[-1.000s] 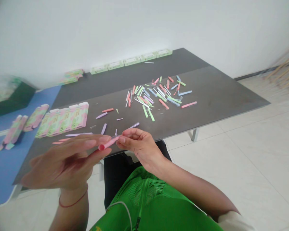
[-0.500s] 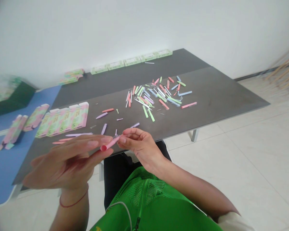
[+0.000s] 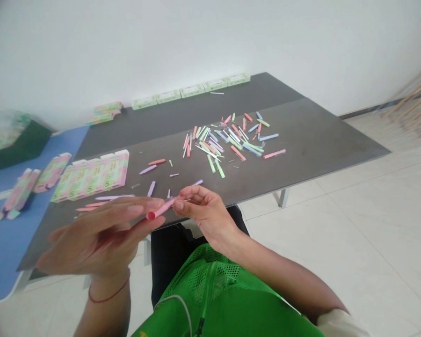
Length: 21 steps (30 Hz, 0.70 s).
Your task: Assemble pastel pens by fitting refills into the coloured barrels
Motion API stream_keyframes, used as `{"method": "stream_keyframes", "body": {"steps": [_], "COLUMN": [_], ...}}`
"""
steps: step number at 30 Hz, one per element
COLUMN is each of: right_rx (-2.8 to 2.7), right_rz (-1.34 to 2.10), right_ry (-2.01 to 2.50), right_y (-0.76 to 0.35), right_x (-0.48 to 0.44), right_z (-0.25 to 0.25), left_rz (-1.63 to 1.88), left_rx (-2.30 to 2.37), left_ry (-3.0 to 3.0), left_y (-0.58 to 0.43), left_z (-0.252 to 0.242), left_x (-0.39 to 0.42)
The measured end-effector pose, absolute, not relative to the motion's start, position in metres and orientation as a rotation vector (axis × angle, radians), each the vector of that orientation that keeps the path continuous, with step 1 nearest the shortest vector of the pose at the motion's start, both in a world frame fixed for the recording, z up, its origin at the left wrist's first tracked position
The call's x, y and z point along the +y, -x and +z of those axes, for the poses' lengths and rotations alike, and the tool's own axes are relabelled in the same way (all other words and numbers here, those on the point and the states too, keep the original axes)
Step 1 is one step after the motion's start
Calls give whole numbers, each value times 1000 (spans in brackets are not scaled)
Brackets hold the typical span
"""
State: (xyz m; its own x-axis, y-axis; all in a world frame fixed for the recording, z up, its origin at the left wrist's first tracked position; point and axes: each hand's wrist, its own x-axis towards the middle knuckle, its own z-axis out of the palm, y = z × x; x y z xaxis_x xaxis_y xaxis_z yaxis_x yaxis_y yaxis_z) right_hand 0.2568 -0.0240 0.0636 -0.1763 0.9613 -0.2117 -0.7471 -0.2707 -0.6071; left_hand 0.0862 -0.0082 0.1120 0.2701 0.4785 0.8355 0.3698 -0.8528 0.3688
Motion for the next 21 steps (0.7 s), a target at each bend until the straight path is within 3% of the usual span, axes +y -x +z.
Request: {"method": "stream_keyframes", "body": {"steps": [9, 14, 21], "right_rx": [-408, -508, -926], "right_rz": [1699, 1348, 808], "right_ry": [609, 718, 889], "right_y": [-260, -273, -287], "right_x": [-17, -1, 0], "right_z": [66, 66, 85], "left_rz": [1843, 1726, 1430], "left_rx": [867, 1233, 1081], "left_ry": [-2258, -1871, -1137], "left_y": [-97, -112, -137], "left_z": [99, 77, 53], "left_x": [-8, -15, -9]}}
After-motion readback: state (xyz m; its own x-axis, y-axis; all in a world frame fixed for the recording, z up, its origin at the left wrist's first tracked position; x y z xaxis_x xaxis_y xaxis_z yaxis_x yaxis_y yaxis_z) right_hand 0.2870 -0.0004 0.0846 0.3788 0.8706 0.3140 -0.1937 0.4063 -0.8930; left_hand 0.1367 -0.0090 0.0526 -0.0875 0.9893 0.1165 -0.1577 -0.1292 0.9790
